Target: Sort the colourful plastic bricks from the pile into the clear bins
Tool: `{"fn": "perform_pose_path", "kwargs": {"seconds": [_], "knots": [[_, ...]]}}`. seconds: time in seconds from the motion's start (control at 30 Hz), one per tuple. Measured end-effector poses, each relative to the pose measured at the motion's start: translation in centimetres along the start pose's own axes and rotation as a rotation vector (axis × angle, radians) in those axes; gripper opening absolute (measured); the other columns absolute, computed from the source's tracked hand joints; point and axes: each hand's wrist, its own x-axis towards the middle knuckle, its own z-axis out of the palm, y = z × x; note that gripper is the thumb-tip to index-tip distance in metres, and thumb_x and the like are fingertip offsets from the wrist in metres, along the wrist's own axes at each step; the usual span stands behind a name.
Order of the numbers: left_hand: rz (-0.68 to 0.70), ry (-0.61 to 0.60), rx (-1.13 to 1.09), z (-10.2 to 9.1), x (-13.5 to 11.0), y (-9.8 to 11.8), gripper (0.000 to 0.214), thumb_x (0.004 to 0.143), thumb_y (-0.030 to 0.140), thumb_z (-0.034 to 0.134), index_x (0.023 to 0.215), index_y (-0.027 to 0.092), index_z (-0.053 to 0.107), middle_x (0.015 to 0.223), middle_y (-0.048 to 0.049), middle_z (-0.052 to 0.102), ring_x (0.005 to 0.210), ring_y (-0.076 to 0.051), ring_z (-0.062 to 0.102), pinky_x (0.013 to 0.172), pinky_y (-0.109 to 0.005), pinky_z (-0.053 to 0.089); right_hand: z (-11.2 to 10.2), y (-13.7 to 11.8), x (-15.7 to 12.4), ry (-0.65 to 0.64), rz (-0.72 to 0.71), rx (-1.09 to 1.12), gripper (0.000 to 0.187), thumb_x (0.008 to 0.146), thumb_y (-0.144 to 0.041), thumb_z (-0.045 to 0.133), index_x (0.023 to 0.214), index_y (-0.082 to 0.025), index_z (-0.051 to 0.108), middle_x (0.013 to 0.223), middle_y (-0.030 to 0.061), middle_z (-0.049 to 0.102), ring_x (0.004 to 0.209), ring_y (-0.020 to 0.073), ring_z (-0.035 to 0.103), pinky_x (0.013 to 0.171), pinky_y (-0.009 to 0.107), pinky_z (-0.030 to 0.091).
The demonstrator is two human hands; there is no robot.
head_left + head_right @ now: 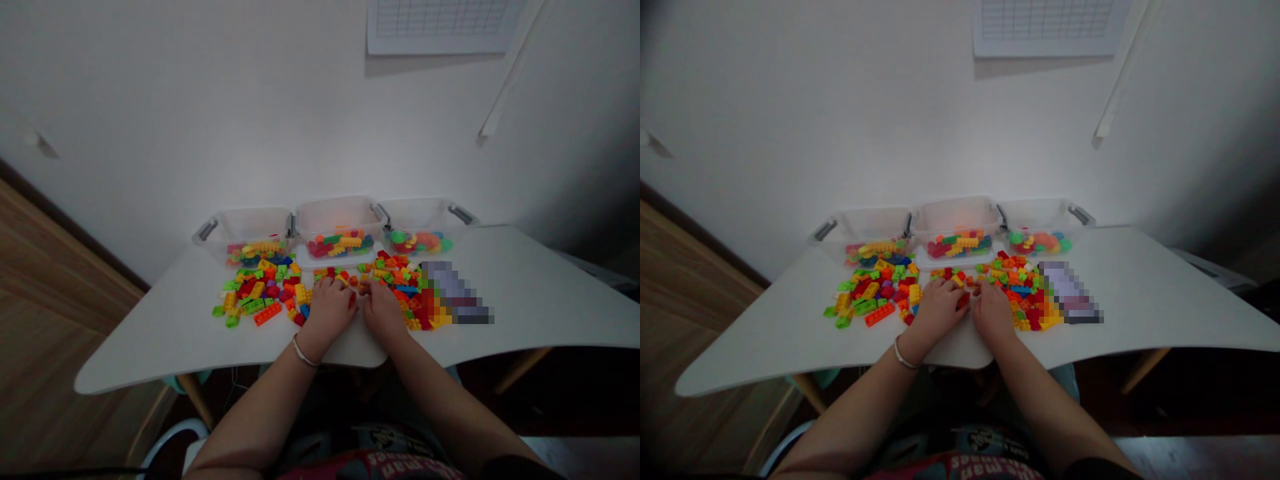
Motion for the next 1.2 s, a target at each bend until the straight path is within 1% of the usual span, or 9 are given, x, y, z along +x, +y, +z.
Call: {"fn": "perform_pose_path", "kwargs": {"seconds": [0.13,0.33,0.57,0.8,0.87,0.93,1.0,1.07,1.2], "knots": [[-0.038,0.024,0.081,0.2,-0.1,-0.2,0.023,0.09,0.03,0.053,0.095,0.019,0.074,0.102,-0.0107,0.067,0.102,-0.029,0.055,0.089,-0.045,0.042,-0.1,-0.4,0.2,-0.055,0.021,-0.075,0.037,0.082,-0.004,0.041,0.114,-0.014,0.058,0.101,0.009,0.07,0.096,0.0218,0.061,0.092,0.033,0.042],[-0.071,0.056,0.092,0.5,-0.1,-0.9,0.021,0.091,0.03,0.053,0.093,0.021,0.072,0.103,-0.0099,0.066,0.1,-0.027,0.056,0.085,-0.043,0.043,-0.1,-0.6,0.2,-0.074,0.011,-0.109,0.036,0.083,-0.005,0.043,0.115,-0.015,0.058,0.096,0.0073,0.07,0.094,0.0223,0.062,0.088,0.033,0.041],[-0.103,0.03,-0.067,0.5,0.5,-1.9,0.015,0.086,0.026,0.058,0.091,0.023,0.072,0.101,-0.0078,0.067,0.099,-0.026,0.058,0.086,-0.04,0.046,0.0,-0.6,0.0,-0.046,-0.022,-0.118,0.033,0.077,-0.005,0.047,0.106,-0.017,0.058,0.094,0.0079,0.07,0.092,0.0238,0.062,0.085,0.035,0.042],[-0.162,0.095,-0.234,0.2,0.9,-2.5,0.012,0.085,0.03,0.061,0.082,0.021,0.07,0.085,-0.0049,0.07,0.088,-0.023,0.061,0.083,-0.038,0.047,-0.1,-0.6,0.0,-0.048,-0.035,-0.113,0.032,0.078,-0.006,0.048,0.107,-0.017,0.058,0.094,0.0074,0.07,0.092,0.0236,0.062,0.087,0.035,0.042],[-0.18,0.158,-0.303,0.2,1.1,-2.9,0.01,0.084,0.029,0.063,0.08,0.021,0.068,0.083,-0.0043,0.069,0.086,-0.022,0.062,0.081,-0.036,0.048,-0.1,-0.7,0.0,-0.053,-0.034,-0.111,0.031,0.079,-0.006,0.048,0.107,-0.016,0.058,0.094,0.0074,0.07,0.092,0.0236,0.062,0.087,0.035,0.042],[-0.205,0.279,-0.401,0.2,1.5,-3.6,0.01,0.083,0.027,0.064,0.09,0.02,0.066,0.088,-0.0045,0.069,0.087,-0.02,0.062,0.081,-0.034,0.049,-0.3,-0.8,0.0,-0.059,-0.033,-0.106,0.031,0.079,-0.006,0.048,0.106,-0.017,0.058,0.093,0.0073,0.07,0.092,0.0233,0.062,0.086,0.034,0.042],[-0.226,0.415,-0.499,-0.2,1.8,-4.5,0.027,0.082,0.023,0.064,0.108,0.019,0.062,0.094,-0.0049,0.068,0.087,-0.018,0.062,0.08,-0.031,0.05,-0.4,-1.0,0.0,-0.069,-0.031,-0.115,0.029,0.079,-0.007,0.049,0.104,-0.017,0.059,0.094,0.0075,0.07,0.092,0.0231,0.062,0.086,0.034,0.042],[-0.206,0.518,-0.534,-1.0,2.2,-5.4,0.037,0.082,0.021,0.063,0.119,0.02,0.058,0.096,-0.0047,0.067,0.086,-0.017,0.062,0.081,-0.03,0.051,-0.6,-1.1,0.0,-0.088,-0.034,-0.148,0.025,0.08,-0.008,0.049,0.101,-0.017,0.06,0.094,0.0082,0.07,0.092,0.0235,0.061,0.085,0.035,0.042],[-0.148,0.637,-0.492,-3.1,2.8,-6.7,0.028,0.085,0.025,0.061,0.112,0.021,0.064,0.101,-0.0054,0.067,0.093,-0.018,0.062,0.09,-0.034,0.05,-0.7,-1.3,-0.1,-0.127,-0.1,-0.23,0.018,0.083,-0.011,0.05,0.093,-0.018,0.063,0.096,0.0087,0.068,0.097,0.0244,0.059,0.087,0.036,0.042]]}}
